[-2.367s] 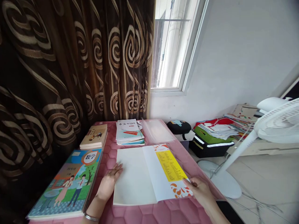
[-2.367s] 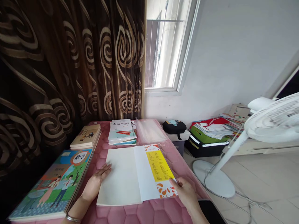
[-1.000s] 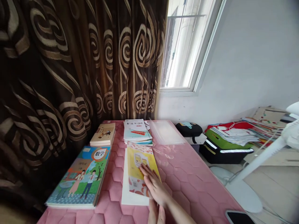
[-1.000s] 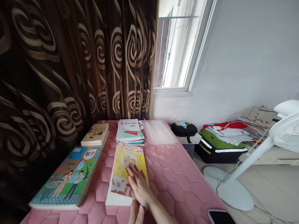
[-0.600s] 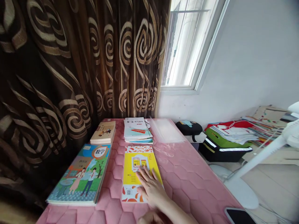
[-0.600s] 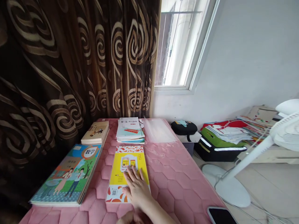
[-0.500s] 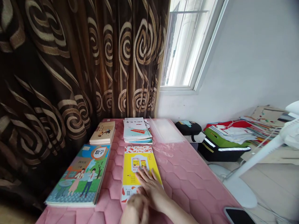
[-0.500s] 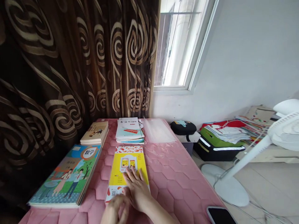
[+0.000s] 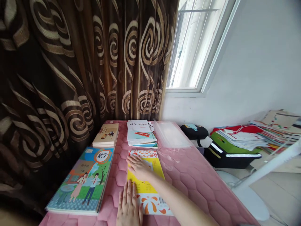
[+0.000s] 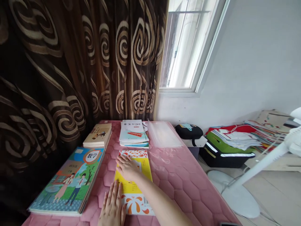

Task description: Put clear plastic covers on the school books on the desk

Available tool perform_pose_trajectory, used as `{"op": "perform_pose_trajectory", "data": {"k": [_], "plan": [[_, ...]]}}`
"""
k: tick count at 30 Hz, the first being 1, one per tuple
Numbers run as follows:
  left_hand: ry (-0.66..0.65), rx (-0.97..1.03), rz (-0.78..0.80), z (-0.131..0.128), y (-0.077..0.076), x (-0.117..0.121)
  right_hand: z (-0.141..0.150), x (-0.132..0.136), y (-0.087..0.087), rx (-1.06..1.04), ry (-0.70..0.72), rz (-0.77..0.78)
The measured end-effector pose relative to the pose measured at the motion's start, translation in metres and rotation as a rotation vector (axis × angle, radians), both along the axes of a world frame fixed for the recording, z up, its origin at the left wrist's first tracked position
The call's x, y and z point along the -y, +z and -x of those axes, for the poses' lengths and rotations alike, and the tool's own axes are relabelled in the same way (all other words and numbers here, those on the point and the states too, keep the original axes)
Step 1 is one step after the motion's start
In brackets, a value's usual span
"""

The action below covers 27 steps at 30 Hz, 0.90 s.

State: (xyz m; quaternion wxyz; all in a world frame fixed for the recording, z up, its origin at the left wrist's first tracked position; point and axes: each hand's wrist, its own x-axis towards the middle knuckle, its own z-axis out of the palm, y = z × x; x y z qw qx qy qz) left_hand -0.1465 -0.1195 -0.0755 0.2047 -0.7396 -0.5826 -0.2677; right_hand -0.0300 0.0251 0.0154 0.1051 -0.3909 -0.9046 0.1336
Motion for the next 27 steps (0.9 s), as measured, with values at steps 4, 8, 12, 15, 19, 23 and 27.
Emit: {"op": "perform_pose_trajectory", "data": {"k": [4,8,12,15,19,23,27], "plan": [[0.042,0.025,0.008,-0.001,-0.004,-0.002,0.019,-0.038,0.006,0.052,-0.151,0.000],[-0.002,0.014,0.016,-0.002,-0.004,-0.002,0.027,-0.042,0.005,0.062,-0.187,0.005],[0.036,0.075,0.074,-0.006,0.001,0.001,0.016,-0.010,-0.002,0.017,-0.062,-0.009],[0.033,0.067,0.059,-0.007,0.002,0.001,0.000,0.026,-0.007,-0.034,0.070,-0.036],[0.013,0.064,0.063,-0.007,0.003,0.001,-0.026,0.047,-0.010,-0.035,0.097,-0.035],[0.047,0.028,0.020,-0.008,0.009,0.001,-0.058,0.016,-0.005,0.044,-0.129,0.011],[0.079,-0.031,-0.047,-0.009,0.015,0.002,-0.084,-0.022,0.002,0.159,-0.409,0.057]]}}
